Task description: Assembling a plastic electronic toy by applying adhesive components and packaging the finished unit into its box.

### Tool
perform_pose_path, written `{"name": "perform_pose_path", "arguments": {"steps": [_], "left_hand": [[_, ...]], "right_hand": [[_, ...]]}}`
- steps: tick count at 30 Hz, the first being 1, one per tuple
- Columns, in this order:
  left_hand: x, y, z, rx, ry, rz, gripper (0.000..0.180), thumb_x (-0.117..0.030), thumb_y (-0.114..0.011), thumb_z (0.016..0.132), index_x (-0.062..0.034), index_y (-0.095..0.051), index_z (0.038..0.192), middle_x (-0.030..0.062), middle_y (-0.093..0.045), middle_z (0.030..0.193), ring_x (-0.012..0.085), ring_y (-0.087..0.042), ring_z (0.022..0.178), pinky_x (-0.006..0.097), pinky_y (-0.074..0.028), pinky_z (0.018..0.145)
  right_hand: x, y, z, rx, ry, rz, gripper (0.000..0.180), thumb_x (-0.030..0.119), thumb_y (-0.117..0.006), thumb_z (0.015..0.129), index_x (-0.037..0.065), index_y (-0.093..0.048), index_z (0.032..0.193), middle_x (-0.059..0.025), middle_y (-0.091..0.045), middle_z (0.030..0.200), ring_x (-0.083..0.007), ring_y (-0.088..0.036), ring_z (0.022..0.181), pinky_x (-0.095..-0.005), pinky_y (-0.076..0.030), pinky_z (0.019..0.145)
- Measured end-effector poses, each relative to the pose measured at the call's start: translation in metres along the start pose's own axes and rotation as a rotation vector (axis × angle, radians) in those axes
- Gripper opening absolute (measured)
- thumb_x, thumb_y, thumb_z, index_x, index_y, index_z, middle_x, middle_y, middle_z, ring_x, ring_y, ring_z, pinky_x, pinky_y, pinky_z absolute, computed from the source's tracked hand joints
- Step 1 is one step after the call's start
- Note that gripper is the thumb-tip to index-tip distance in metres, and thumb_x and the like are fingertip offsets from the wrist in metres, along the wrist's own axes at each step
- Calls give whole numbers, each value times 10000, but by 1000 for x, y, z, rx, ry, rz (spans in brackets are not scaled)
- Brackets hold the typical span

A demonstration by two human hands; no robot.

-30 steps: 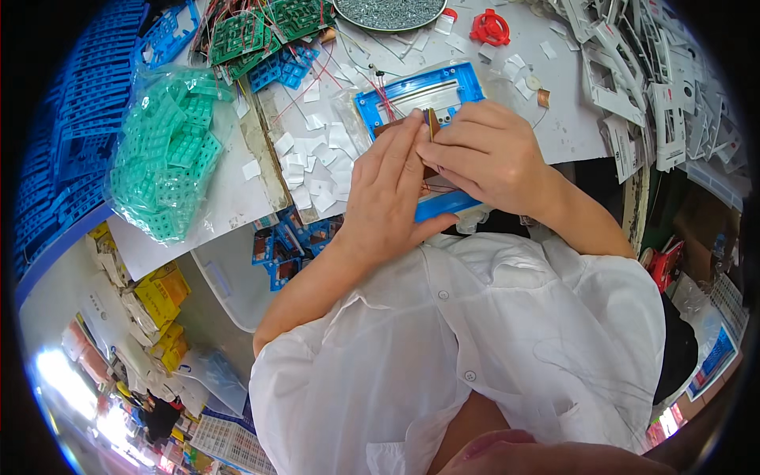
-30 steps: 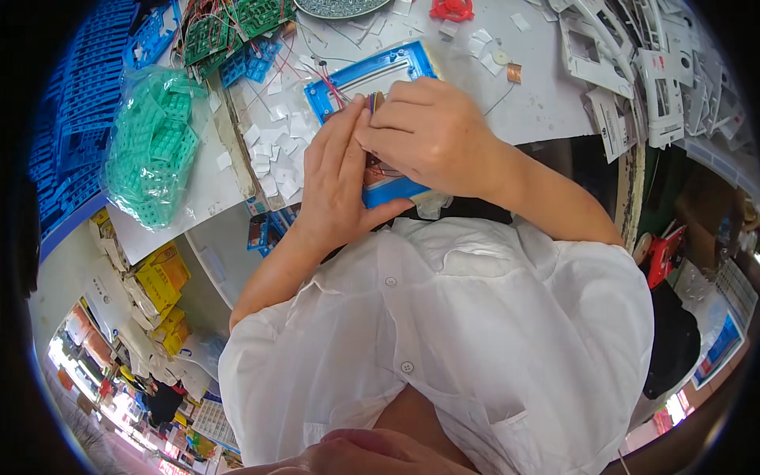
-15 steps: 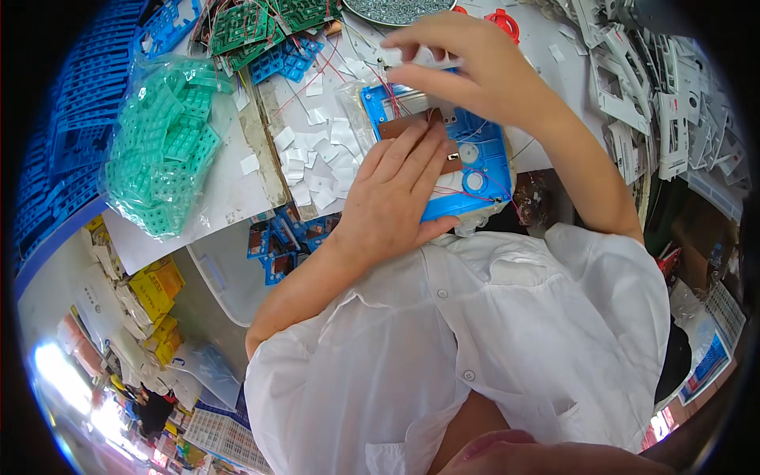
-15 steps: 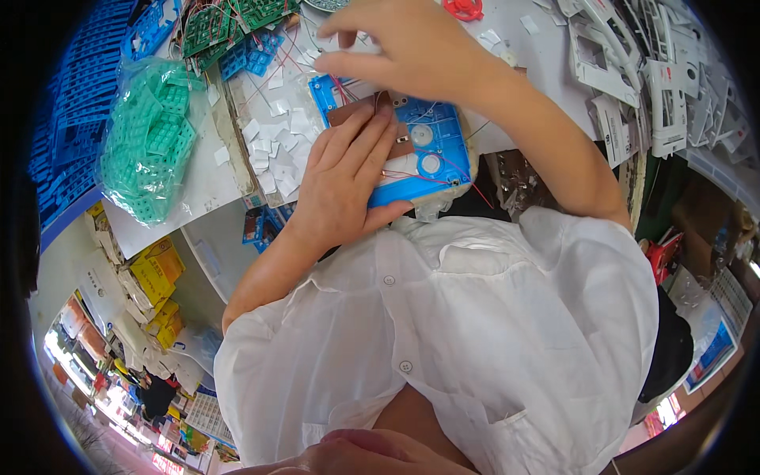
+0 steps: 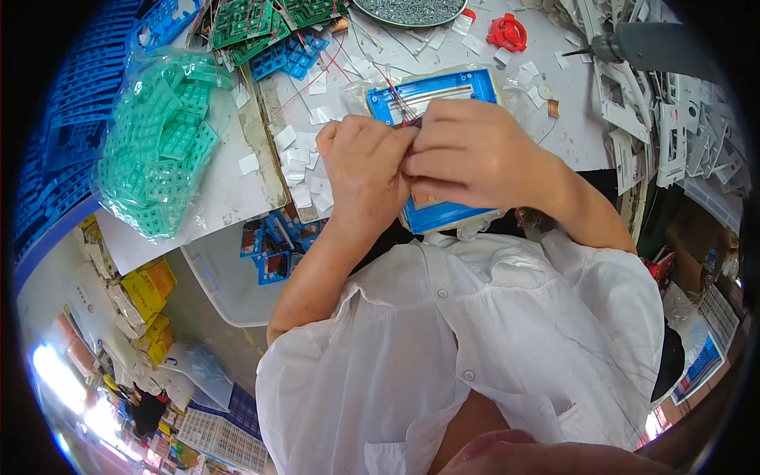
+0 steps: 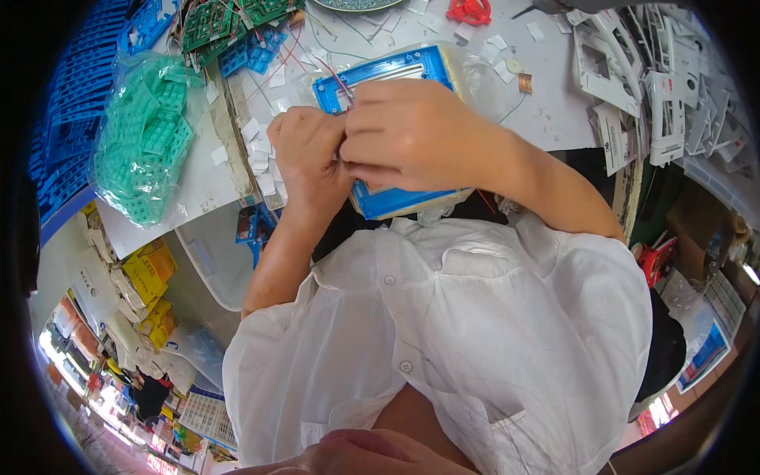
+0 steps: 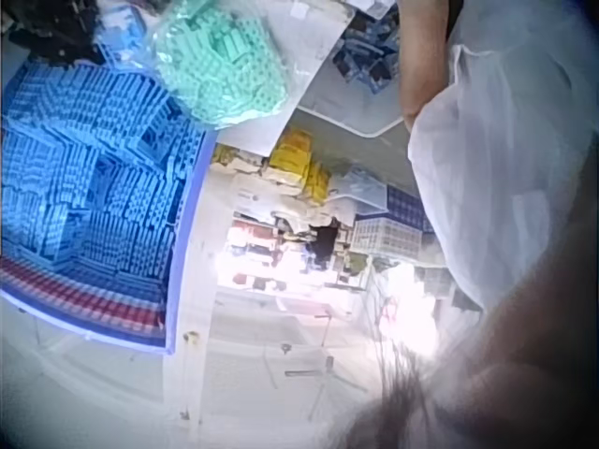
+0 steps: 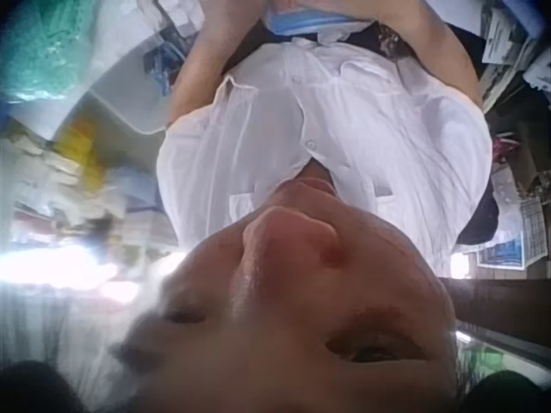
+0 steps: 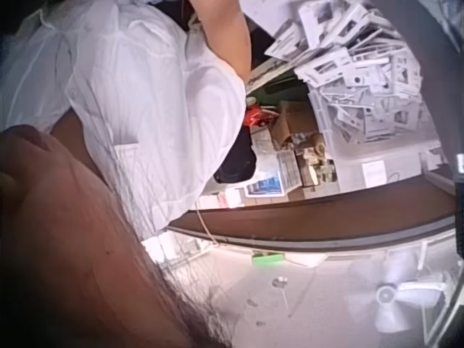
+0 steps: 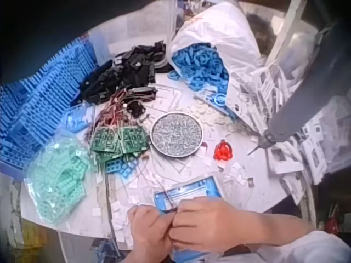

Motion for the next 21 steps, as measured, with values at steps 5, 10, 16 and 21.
{"name": "perform_pose_path", "arguments": {"steps": [5,10,16,21], "left_hand": [[-5,2,-1,-2,-51,3,188,-115,-783,811,-118,-745,995,7,-628,841,218,-586,857,400,-380,867],[-4,0,-5,51,-35,1,221,-109,-775,824,-108,-745,1042,13,-639,927,218,-570,864,393,-390,854],[-4,4,-4,57,24,-41,202,-52,-738,875,-53,-766,1075,94,-679,1069,265,-595,925,380,-451,825],[2,3,-4,23,-12,-33,252,-69,-756,825,-93,-742,1075,33,-672,1051,234,-590,888,404,-416,847]], "right_hand": [[-71,18,19,-130,-391,94,152,112,-768,846,12,-712,945,-99,-674,859,-203,-648,765,-317,-504,661],[-100,-10,49,98,-443,176,251,220,-714,875,-22,-722,943,-182,-705,816,-321,-681,698,-369,-520,635],[-83,34,22,20,-650,109,214,176,-701,852,0,-753,961,-197,-712,821,-329,-696,746,-402,-532,678],[-77,50,-22,143,-615,-104,111,99,-749,883,29,-694,949,-51,-687,863,-159,-634,740,-301,-496,663]]}}
Point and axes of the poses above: each hand's wrist, its own z-axis towards the middle knuckle, its own y-axis out of the back of the hand, x = y × z, the point moved 7 cm from there along z, towards the middle knuckle
